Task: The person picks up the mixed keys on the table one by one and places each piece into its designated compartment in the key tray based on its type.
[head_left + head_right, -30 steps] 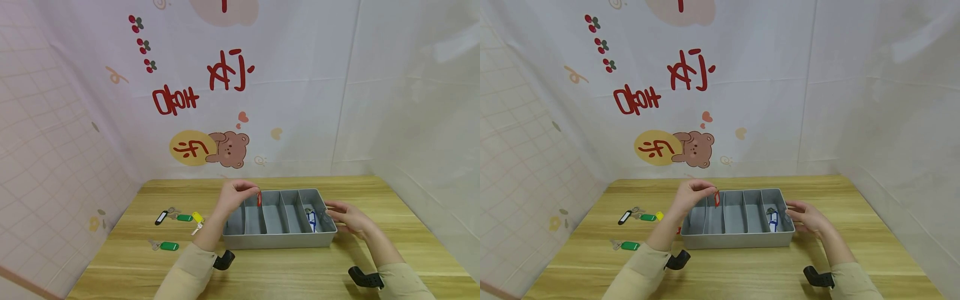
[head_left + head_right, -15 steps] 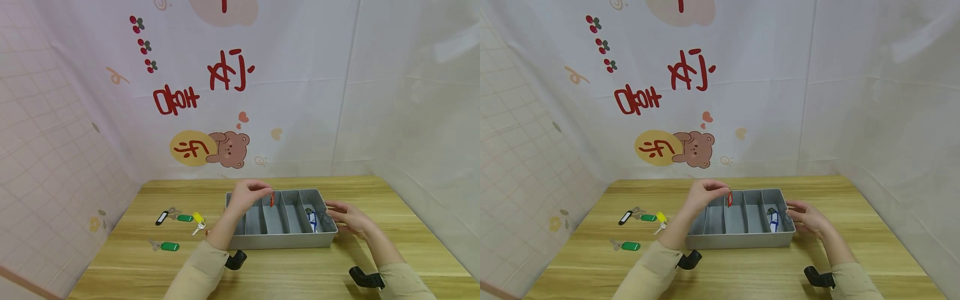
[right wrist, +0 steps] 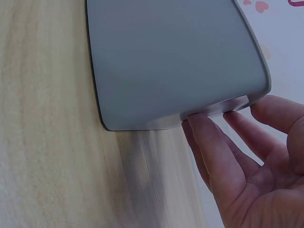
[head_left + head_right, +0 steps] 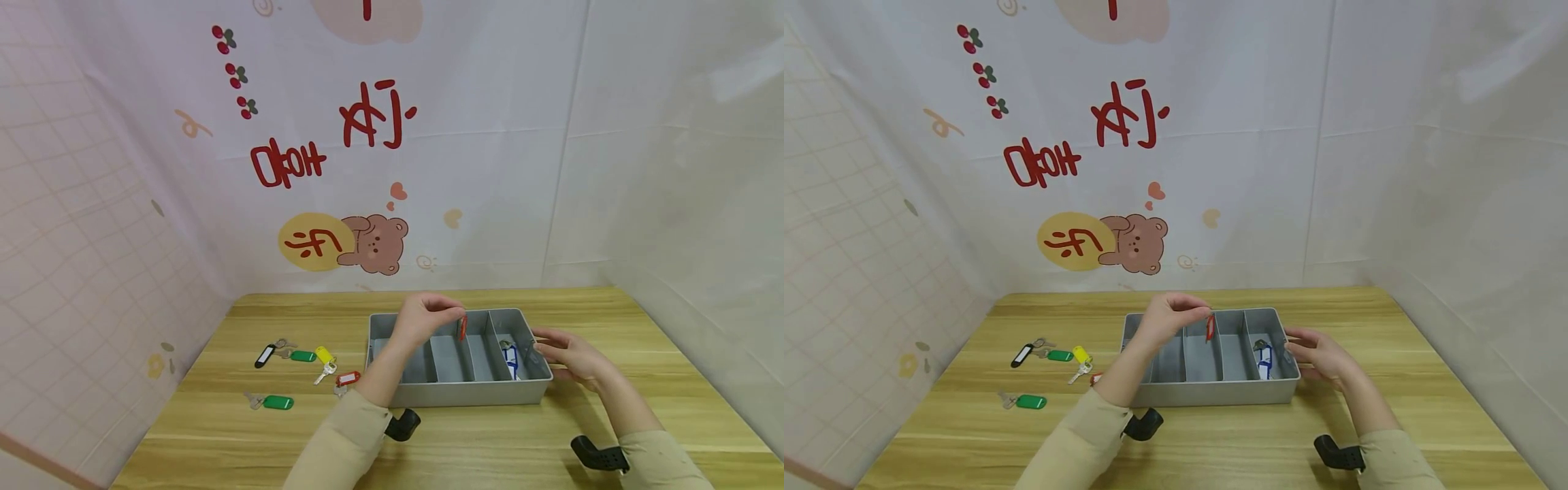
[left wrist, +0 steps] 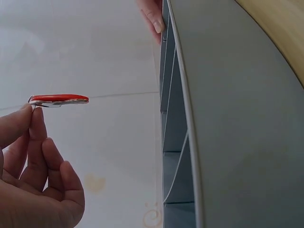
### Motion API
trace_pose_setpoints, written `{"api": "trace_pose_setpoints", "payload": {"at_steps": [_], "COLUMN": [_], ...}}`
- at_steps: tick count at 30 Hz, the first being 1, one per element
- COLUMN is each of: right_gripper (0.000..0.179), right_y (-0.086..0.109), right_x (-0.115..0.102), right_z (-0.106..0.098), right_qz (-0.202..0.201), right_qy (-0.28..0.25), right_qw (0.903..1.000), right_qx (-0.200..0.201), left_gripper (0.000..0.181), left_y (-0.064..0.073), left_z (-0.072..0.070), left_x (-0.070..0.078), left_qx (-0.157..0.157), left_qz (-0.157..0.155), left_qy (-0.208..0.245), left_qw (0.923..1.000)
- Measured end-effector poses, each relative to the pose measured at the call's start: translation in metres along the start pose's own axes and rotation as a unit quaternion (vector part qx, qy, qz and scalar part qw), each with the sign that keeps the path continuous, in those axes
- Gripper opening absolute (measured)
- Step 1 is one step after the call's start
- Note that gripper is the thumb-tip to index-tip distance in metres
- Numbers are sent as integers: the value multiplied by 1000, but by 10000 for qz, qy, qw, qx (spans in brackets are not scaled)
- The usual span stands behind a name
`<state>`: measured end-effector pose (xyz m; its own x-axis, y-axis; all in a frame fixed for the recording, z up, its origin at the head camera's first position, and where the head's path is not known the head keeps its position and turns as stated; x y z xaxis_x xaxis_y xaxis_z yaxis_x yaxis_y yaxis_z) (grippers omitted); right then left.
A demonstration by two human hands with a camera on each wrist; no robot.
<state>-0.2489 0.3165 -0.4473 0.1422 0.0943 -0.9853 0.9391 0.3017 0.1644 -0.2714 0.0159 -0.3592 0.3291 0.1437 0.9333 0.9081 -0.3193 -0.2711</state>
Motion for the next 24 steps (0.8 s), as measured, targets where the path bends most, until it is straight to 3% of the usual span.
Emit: {"api": "trace_pose_setpoints", "payload": {"at_steps": [12, 24], "right_gripper": [67, 66], "right_y": [-1, 0], "right_x": [-1, -4], "right_z": [0, 3], "right_qz": [45, 84], "right_qy": [58, 54], "right_qw": [10000, 9999], "right_qx": [10, 77], "left_gripper": [11, 9], "left_y": [-7, -16], "left_z": [16, 27], "left_x": [5, -1], "left_qx": [-2, -188], "left_qz": [-77, -63], "left_qy": [-284, -1018], "left_qw": [9996, 9946]}}
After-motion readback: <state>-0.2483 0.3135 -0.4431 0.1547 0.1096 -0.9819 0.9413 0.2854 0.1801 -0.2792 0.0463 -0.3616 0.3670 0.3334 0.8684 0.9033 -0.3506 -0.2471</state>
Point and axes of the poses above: each hand's wrist, its own y-axis away from the middle knuckle, its own z-axis out of the palm, x = y × z, the point moved 3 cm from there along -y, towards the middle knuckle, and after that the axes turned 4 degrees about -y, right-handed, at the moved point
